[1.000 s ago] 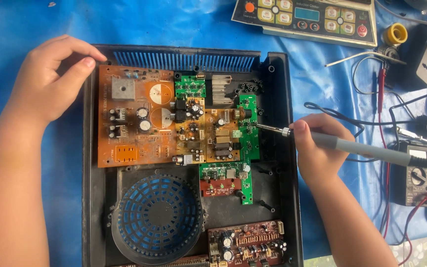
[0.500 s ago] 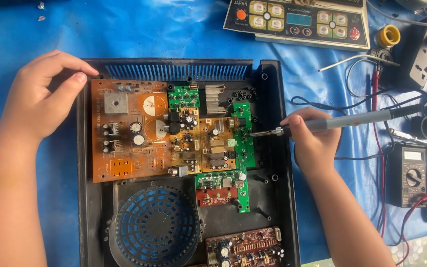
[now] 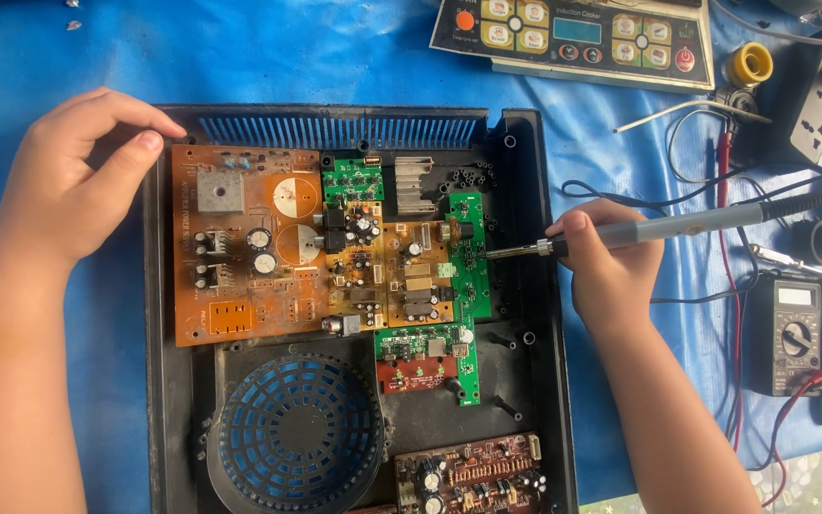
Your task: Soldering or desoldering electronic components on a circuit board using a soldering iron.
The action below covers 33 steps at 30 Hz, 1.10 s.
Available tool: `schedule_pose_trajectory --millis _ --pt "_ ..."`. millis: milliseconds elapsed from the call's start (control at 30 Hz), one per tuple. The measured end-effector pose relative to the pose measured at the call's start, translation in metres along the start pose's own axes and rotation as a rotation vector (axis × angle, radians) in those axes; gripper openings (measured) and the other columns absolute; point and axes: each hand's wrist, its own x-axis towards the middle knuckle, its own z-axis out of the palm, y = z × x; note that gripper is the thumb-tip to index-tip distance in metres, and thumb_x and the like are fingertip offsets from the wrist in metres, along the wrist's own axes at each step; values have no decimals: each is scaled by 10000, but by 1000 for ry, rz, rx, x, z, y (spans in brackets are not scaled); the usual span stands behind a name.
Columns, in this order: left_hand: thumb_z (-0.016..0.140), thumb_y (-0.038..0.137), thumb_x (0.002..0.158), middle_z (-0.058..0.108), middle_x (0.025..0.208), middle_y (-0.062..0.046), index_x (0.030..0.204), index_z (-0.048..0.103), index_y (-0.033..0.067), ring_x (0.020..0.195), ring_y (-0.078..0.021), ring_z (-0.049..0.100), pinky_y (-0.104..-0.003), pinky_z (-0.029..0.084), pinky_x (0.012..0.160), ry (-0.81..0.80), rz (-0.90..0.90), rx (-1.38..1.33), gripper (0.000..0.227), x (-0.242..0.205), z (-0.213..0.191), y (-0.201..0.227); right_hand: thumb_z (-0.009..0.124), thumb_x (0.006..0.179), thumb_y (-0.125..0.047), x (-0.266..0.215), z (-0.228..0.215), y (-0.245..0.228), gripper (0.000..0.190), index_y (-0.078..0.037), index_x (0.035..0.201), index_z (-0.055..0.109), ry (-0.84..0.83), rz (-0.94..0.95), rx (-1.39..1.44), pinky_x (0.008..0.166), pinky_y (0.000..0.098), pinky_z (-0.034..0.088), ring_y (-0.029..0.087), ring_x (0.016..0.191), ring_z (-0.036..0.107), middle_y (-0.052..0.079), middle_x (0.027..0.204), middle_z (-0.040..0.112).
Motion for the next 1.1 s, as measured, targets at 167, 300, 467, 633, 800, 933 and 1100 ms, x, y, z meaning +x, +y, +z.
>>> schedule_pose_trajectory --millis 167,300,467,633,800,933,1100 --pt "549 28 1105 688 1177 -117 1181 723 22 1126 -267 627 -404 450 978 0 -6 -3 190 -1 1 -1 687 910 -494 -1 0 -1 442 -77 763 670 63 75 86 510 232 450 133 613 558 15 621 529" --pt "545 39 1105 687 1183 -101 1183 719 38 1141 -261 620 -407 442 995 4 -17 -5 191 -2 1 1 692 910 -482 -7 2 -3 438 -82 738 648 77 52 193 495 216 371 110 575 454 -9 605 466" --pt "541 42 1112 676 1181 -98 1192 714 40 1134 -255 615 -400 440 991 13 -11 -1 191 -1 1 4 569 983 -466 -23 2 -7 461 -90 735 667 113 -121 -114 638 271 353 111 598 475 -7 600 537" --pt "543 57 1107 690 1192 -108 1181 726 39 1138 -269 624 -411 445 962 11 -33 46 199 -1 3 -1 571 1020 -351 -27 8 -5 390 -76 762 668 121 -177 -127 724 278 427 126 694 568 16 694 619" --pt "541 44 1111 683 1196 -106 1185 725 37 1132 -258 616 -395 439 963 12 -43 32 199 -2 4 -1 562 1020 -401 -29 10 -9 433 -75 755 670 129 -149 -138 669 265 374 105 629 499 2 637 577" --pt "544 39 1115 684 1194 -100 1187 724 40 1122 -248 612 -384 430 961 19 -29 28 194 -3 4 -2 573 1017 -397 -30 10 -10 412 -81 770 670 125 -168 -134 680 262 389 107 647 518 -2 661 586" --pt "545 1 1141 695 1257 -149 1222 722 -1 1206 -305 621 -427 443 1024 27 38 41 195 -8 7 -8 556 1036 -374 -34 10 -7 426 -60 769 665 154 -207 -164 696 287 404 131 661 541 23 674 598"
